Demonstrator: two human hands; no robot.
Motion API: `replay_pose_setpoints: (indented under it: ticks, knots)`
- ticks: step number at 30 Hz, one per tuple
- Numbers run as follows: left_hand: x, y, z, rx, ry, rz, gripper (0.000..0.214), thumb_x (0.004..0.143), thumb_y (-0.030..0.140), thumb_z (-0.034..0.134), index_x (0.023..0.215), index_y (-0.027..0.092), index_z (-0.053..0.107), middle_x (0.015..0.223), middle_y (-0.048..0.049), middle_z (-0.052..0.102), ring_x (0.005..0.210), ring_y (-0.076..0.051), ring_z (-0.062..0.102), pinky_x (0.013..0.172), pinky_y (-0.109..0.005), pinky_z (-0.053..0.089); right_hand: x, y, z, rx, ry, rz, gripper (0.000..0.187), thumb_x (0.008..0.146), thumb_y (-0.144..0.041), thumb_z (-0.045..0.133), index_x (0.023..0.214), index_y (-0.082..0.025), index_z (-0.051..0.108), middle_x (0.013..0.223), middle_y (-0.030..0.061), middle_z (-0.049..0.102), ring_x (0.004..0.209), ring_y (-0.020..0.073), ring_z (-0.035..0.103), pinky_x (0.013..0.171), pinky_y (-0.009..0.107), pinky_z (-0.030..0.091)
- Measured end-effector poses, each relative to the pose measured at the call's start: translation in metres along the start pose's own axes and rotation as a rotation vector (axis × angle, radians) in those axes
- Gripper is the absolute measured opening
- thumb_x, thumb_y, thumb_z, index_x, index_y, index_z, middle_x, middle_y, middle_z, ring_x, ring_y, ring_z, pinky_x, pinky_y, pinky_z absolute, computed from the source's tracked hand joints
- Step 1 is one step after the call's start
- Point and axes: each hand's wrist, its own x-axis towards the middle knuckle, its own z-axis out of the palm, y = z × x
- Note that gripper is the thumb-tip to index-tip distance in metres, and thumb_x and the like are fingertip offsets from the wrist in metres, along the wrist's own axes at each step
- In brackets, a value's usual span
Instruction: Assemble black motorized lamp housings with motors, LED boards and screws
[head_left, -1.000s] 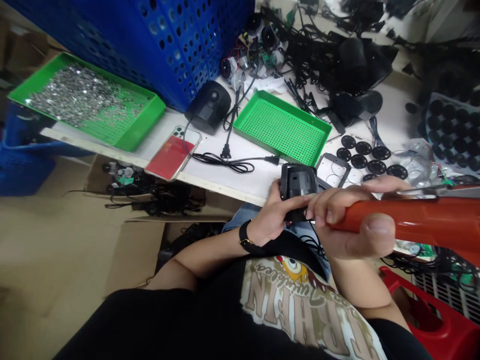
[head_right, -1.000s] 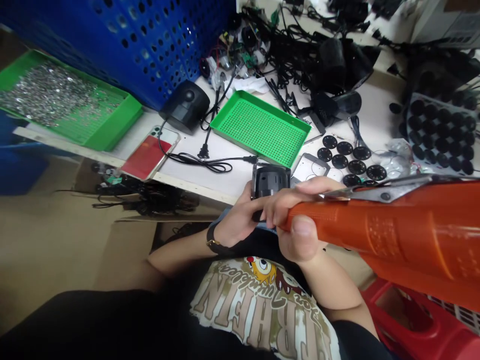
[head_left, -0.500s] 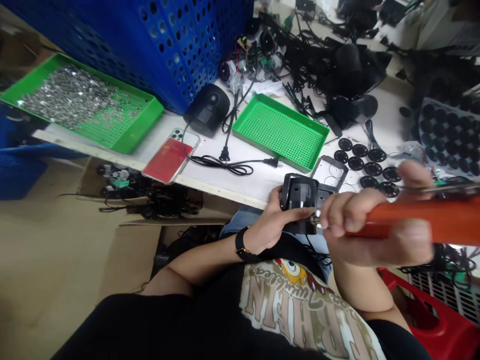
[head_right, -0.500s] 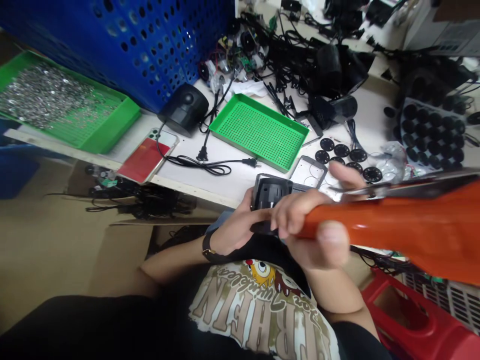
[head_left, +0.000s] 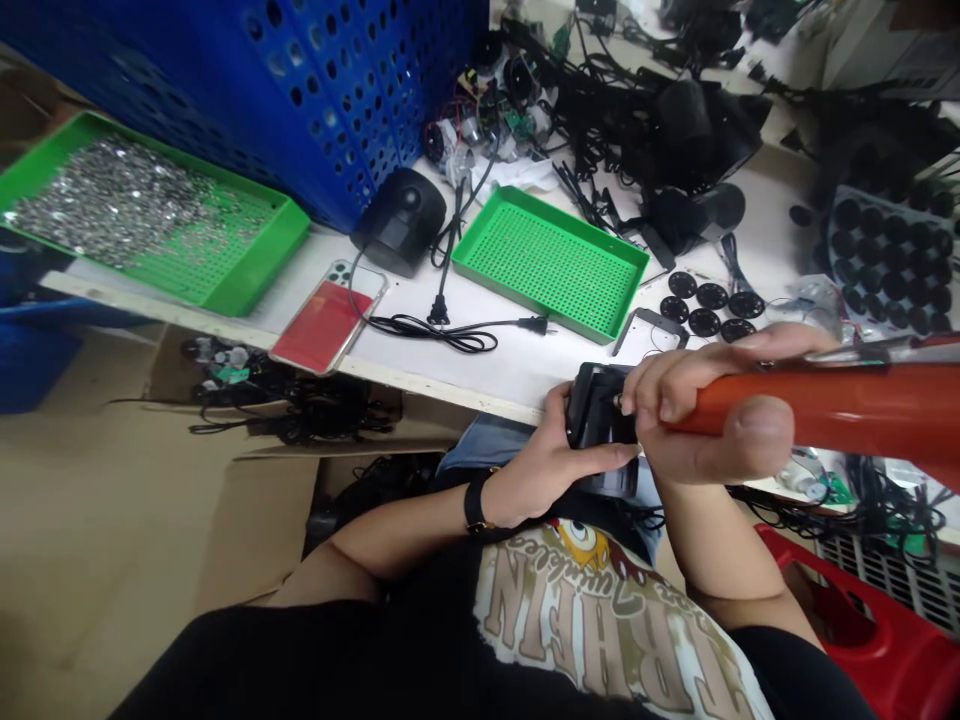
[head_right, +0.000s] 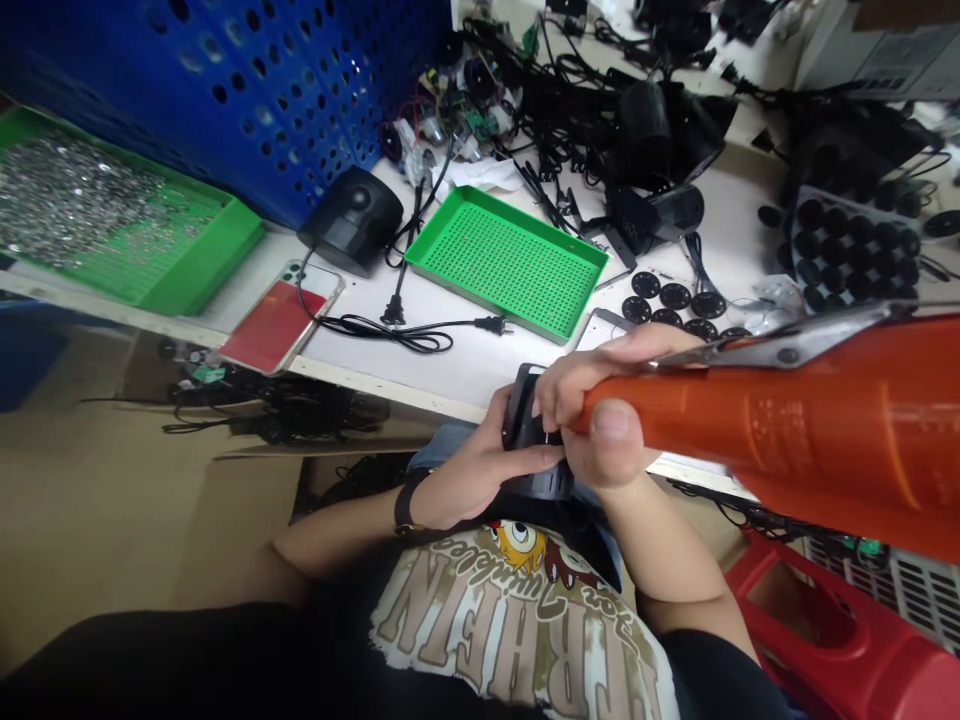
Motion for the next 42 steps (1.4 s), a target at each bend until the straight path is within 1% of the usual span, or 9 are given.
replay_pose_setpoints:
  ticks: [4,11,17,22,26,31,34,39,42]
  knots:
    - [-0.001,0.004,0.001,0.004,-0.013,-0.033,0.063,0.067,0.022,0.093,0.114,0.025,0.052,0.109,0.0005,0.063,0.113,-0.022,0.060,0.102,-0.040,0.046,0.001,0.001,-0.002,0.097,-0.048,-0.246,0.017,0.088,-0.041,0.068,0.091,-0.032,0.054,0.047,-0.0144,0.042,0.026,0.0080,0.033,0.029,0.023,0.037]
    - [-0.005,0.014,0.001,-0.017,-0.093,-0.174,0.059,0.065,0.018,0.093,0.111,0.023,0.056,0.111,-0.0023,0.062,0.109,-0.022,0.060,0.098,-0.040,0.046,-0.005,0.000,-0.008,0.056,-0.009,-0.188,0.022,0.090,-0.049,0.067,0.102,-0.032,0.060,0.046,-0.0143,0.042,0.026,0.0084,0.033,0.029,0.024,0.038]
    - [-0.007,0.012,0.000,-0.006,-0.094,-0.154,0.055,0.066,0.018,0.092,0.107,0.023,0.054,0.107,-0.0007,0.061,0.107,-0.020,0.059,0.098,-0.039,0.045,-0.003,0.003,-0.008,0.130,-0.174,-0.227,0.016,0.089,-0.040,0.068,0.101,-0.031,0.063,0.045,-0.0140,0.042,0.027,0.0093,0.036,0.030,0.025,0.039]
    - [-0.003,0.006,-0.011,-0.002,-0.055,-0.136,0.070,0.061,0.018,0.094,0.118,0.024,0.053,0.108,-0.0016,0.065,0.100,-0.021,0.063,0.090,-0.038,0.050,-0.003,-0.022,-0.011,0.081,0.063,-0.179,0.013,0.093,-0.039,0.062,0.085,-0.029,0.061,0.051,-0.0096,0.044,0.032,0.0087,0.040,0.035,0.024,0.043]
    - [0.000,0.001,-0.022,-0.042,-0.041,-0.093,0.072,0.060,0.019,0.093,0.119,0.023,0.053,0.102,-0.0012,0.068,0.089,-0.019,0.065,0.081,-0.035,0.053,-0.005,-0.034,-0.019,0.052,0.198,-0.160,0.012,0.093,-0.040,0.062,0.096,-0.029,0.067,0.055,-0.0085,0.046,0.036,0.0087,0.043,0.039,0.024,0.044]
    - [-0.001,-0.001,-0.022,-0.044,-0.011,-0.100,0.070,0.059,0.020,0.093,0.117,0.023,0.054,0.097,-0.0001,0.069,0.087,-0.020,0.066,0.078,-0.035,0.054,-0.009,-0.023,-0.019,0.051,0.193,-0.239,0.011,0.091,-0.036,0.063,0.088,-0.026,0.065,0.050,-0.0094,0.046,0.033,0.0091,0.041,0.036,0.024,0.042]
    - [-0.004,0.002,-0.017,-0.025,0.000,-0.085,0.069,0.060,0.021,0.093,0.116,0.024,0.053,0.099,0.0003,0.068,0.090,-0.020,0.066,0.082,-0.036,0.054,-0.013,-0.012,-0.018,0.003,0.194,-0.218,0.023,0.092,-0.041,0.061,0.076,-0.025,0.057,0.048,-0.0096,0.043,0.033,0.0093,0.042,0.036,0.024,0.042]
    - [-0.007,0.010,-0.007,-0.001,0.027,-0.082,0.065,0.063,0.021,0.093,0.113,0.026,0.050,0.100,0.0016,0.067,0.092,-0.017,0.065,0.083,-0.033,0.053,-0.017,0.002,-0.018,-0.003,0.177,-0.243,0.015,0.090,-0.041,0.063,0.097,-0.029,0.055,0.047,-0.0130,0.043,0.029,0.0108,0.039,0.031,0.024,0.038]
    - [-0.006,0.011,-0.006,-0.018,0.032,-0.097,0.065,0.064,0.022,0.093,0.113,0.026,0.050,0.096,0.0025,0.066,0.087,-0.017,0.064,0.078,-0.032,0.053,-0.017,0.008,-0.020,-0.012,0.200,-0.230,0.019,0.090,-0.043,0.067,0.098,-0.032,0.054,0.047,-0.0138,0.041,0.028,0.0098,0.035,0.030,0.023,0.035]
